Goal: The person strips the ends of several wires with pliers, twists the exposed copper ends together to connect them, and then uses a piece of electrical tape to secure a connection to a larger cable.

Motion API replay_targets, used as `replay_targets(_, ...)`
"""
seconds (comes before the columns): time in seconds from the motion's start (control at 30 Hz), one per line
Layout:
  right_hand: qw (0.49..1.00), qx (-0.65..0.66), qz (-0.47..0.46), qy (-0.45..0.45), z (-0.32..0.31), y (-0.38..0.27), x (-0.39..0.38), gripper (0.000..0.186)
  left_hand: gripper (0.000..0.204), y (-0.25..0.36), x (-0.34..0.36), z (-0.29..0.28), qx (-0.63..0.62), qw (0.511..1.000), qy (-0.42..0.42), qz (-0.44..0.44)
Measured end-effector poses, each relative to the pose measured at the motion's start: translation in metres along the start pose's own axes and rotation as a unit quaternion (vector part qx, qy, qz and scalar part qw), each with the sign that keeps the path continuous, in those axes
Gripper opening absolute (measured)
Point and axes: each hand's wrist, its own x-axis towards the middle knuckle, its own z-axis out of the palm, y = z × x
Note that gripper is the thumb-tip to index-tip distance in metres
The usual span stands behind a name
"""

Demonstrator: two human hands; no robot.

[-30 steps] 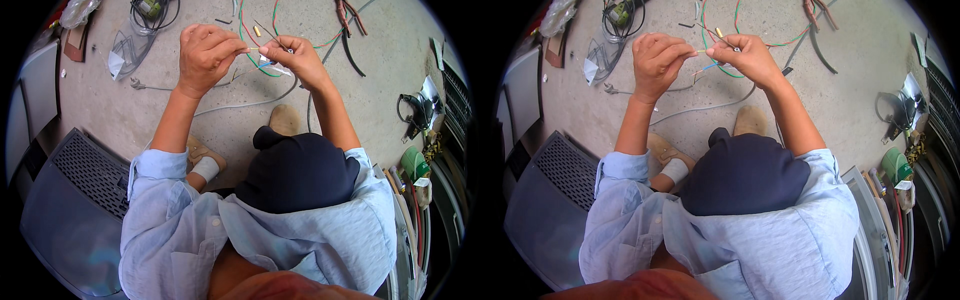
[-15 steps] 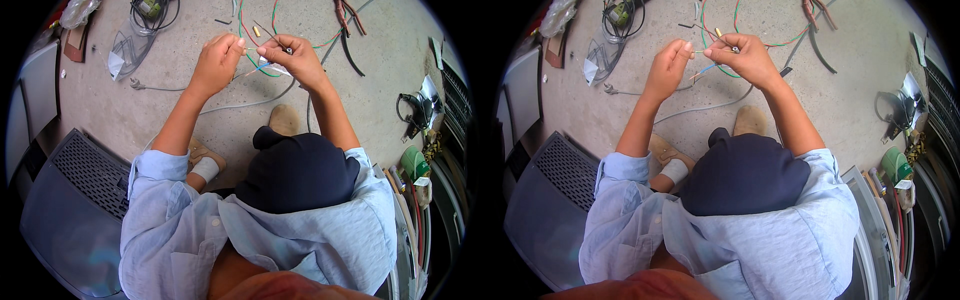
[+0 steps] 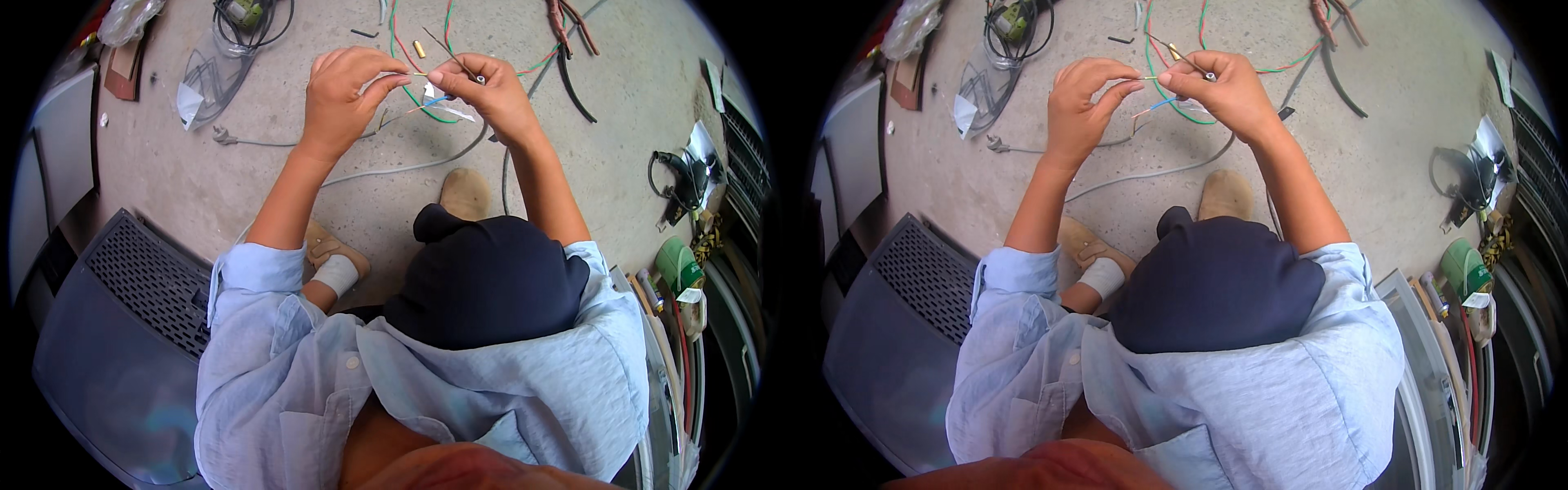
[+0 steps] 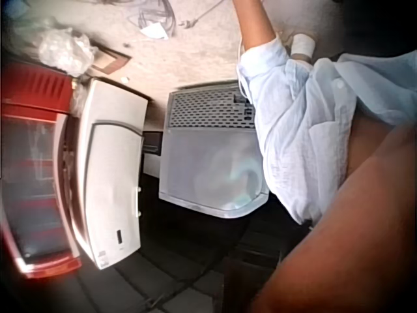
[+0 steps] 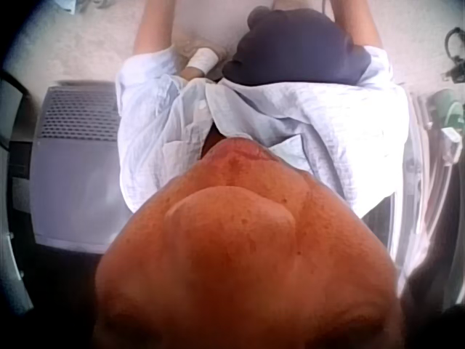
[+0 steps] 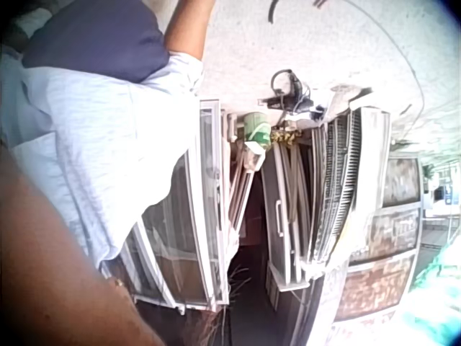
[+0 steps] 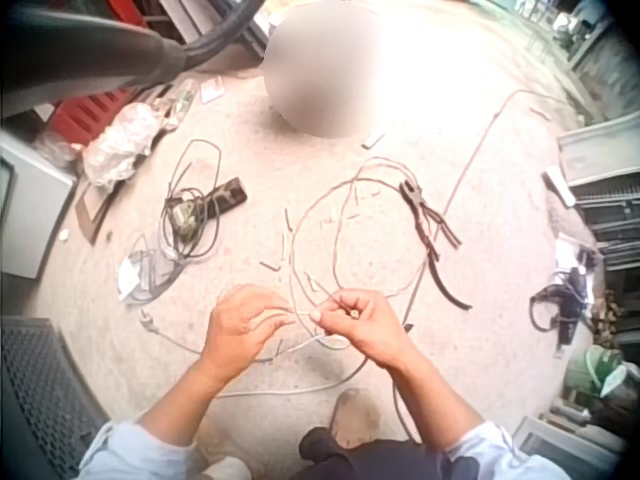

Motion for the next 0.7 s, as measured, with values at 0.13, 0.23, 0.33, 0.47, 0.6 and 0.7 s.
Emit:
replay_targets(0.13,1.000,-0.009,-0.002,0.002,0.0014,0.0013,-0.0002,0.028,0.008,0.0002,0.0012,-0.0004,0.063,0.997,0.022,0.039)
replay_targets(0.23,1.000,-0.010,0.002,0.002,0.0012,0.0020,-0.0004,0.027,0.009,-0.0003,0.0018,-0.0010,0.111,0.989,0.046,0.081)
replay_targets(0.33,1.000,-0.016,0.003,0.003,0.0010,0.0024,-0.0007,0.027,0.008,0.0026,0.0021,-0.0033,0.130,0.986,0.043,0.099)
replay_targets(0.47,1.000,-0.021,-0.001,-0.007,0.0015,0.0015,-0.0013,0.027,0.005,0.0030,0.0015,-0.0033,0.114,0.988,0.025,0.097)
replay_targets(0.6,1.000,-0.021,-0.003,-0.008,0.0021,0.0043,-0.0008,0.026,0.006,0.0019,-0.0015,0.0013,0.060,0.997,0.010,0.052)
replay_targets(0.7,0.999,-0.037,-0.001,-0.004,0.0021,0.0048,-0.0006,0.027,0.010,0.0030,-0.0015,0.0034,0.029,0.999,0.014,0.018)
